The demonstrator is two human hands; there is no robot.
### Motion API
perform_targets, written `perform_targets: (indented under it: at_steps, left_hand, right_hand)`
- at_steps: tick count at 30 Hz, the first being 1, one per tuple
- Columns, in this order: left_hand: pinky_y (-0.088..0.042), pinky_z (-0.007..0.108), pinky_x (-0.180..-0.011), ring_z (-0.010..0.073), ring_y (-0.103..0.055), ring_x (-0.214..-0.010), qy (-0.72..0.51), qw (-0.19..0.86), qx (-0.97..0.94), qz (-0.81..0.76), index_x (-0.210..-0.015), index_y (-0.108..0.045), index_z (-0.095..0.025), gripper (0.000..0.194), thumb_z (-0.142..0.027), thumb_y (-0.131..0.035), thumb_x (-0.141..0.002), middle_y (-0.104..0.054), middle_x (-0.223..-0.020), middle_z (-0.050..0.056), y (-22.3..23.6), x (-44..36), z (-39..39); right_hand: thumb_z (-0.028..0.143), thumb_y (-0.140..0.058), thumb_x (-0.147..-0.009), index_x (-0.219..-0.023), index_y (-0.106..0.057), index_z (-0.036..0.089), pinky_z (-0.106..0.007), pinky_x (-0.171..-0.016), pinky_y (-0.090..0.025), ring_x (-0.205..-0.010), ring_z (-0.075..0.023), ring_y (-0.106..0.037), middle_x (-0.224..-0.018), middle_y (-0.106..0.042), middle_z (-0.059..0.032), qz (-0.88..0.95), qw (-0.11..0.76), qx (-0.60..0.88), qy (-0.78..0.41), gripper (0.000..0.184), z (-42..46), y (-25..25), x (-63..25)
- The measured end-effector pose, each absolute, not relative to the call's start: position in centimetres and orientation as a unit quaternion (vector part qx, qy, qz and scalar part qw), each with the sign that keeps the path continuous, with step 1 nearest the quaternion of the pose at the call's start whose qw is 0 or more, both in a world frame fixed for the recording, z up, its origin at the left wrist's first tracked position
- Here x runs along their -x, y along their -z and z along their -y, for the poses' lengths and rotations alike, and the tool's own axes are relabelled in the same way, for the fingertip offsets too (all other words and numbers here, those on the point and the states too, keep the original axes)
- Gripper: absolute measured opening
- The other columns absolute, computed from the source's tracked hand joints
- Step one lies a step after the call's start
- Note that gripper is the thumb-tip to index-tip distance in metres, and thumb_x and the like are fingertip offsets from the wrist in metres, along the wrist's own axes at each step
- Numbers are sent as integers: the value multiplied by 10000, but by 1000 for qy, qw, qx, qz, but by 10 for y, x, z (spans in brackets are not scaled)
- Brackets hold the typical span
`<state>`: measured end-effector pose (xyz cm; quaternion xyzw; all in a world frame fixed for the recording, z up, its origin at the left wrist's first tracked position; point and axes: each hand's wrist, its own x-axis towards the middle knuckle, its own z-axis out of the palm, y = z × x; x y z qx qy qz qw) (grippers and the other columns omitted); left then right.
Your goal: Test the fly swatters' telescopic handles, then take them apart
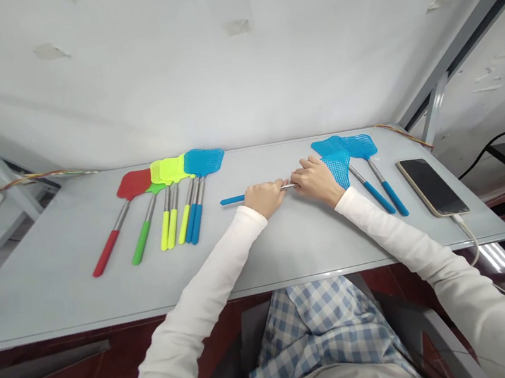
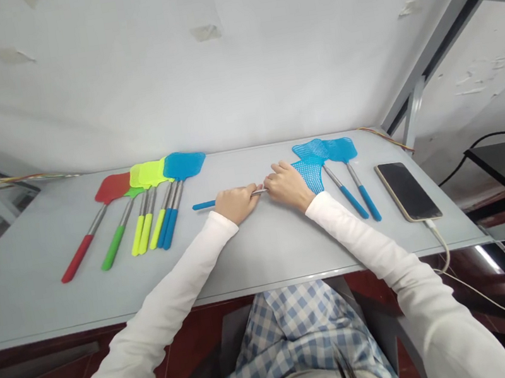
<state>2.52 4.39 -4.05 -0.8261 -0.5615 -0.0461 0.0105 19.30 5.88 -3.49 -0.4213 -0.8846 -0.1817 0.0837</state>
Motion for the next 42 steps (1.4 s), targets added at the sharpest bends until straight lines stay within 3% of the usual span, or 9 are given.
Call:
perform_targets:
  at_steps: [7, 14, 17, 25, 30, 34, 42]
  left_hand:
    - [-386, 298, -652, 239, -671, -859, 32, 5, 841, 540, -1053, -618, -207, 315, -381, -379, -946, -717, -941, 91, 43, -19, -47]
    - [-342, 281, -606, 209, -663, -822, 60, -29, 825, 561, -899, -613, -222, 263, -393, -414, -922, -721, -894, 48, 47, -10, -54]
    - [-336, 274, -599, 198, -658, -803, 71, -34, 821, 565, -876, -610, -220, 262, -392, -417, -922, -721, -881, 42, 49, -7, -57]
    - [-361, 252, -600, 168, -666, -803, 113, -47, 855, 503, -1088, -594, -237, 370, -522, -421, -927, -721, -867, 11, 48, -3, -56]
    - [-385, 240, -619, 154, -661, -919, 122, -27, 866, 484, -1105, -598, -272, 335, -476, -375, -960, -708, -1071, 0, 48, 0, -54]
    - [-414, 244, -657, 162, -656, -898, 132, -20, 867, 480, -1091, -576, -228, 356, -464, -337, -973, -699, -1041, 32, 54, -1, -56]
    - [-436, 339, -867, 209, -587, -941, 173, 16, 901, 398, -1100, -547, -139, 347, -252, -239, -988, -635, -1015, 123, 58, -10, -58]
  right_hand:
    - [241, -463, -909, -866, -703, 143, -367, -786, -266, -889, -243, -485, -767, -642, -107, 895, 86, 396, 187, 262, -62, 42, -201]
    - [404, -451, -926, -1015, -613, 138, -398, -957, -286, -1061, -267, -482, -1124, -614, -138, 894, 145, 363, 219, 324, -60, 42, -215]
    - [421, -426, -937, -1046, -601, 161, -415, -1014, -273, -1137, -271, -470, -1185, -599, -131, 891, 171, 359, 221, 332, -61, 43, -219]
    - [302, -425, -947, -985, -629, 195, -427, -1048, -300, -1229, -262, -466, -1232, -601, -111, 896, 161, 344, 229, 233, -63, 46, -222]
    - [245, -393, -968, -1016, -614, 179, -419, -1057, -311, -1241, -230, -487, -1188, -639, -89, 905, 155, 327, 224, 235, -61, 49, -217]
    - [232, -381, -974, -977, -611, 172, -440, -1080, -290, -1256, -224, -478, -1075, -675, -80, 906, 155, 331, 212, 238, -61, 50, -214]
    - [276, -316, -993, -968, -604, 155, -437, -1061, -258, -1162, -232, -501, -960, -666, -90, 895, 148, 349, 234, 313, -58, 49, -210]
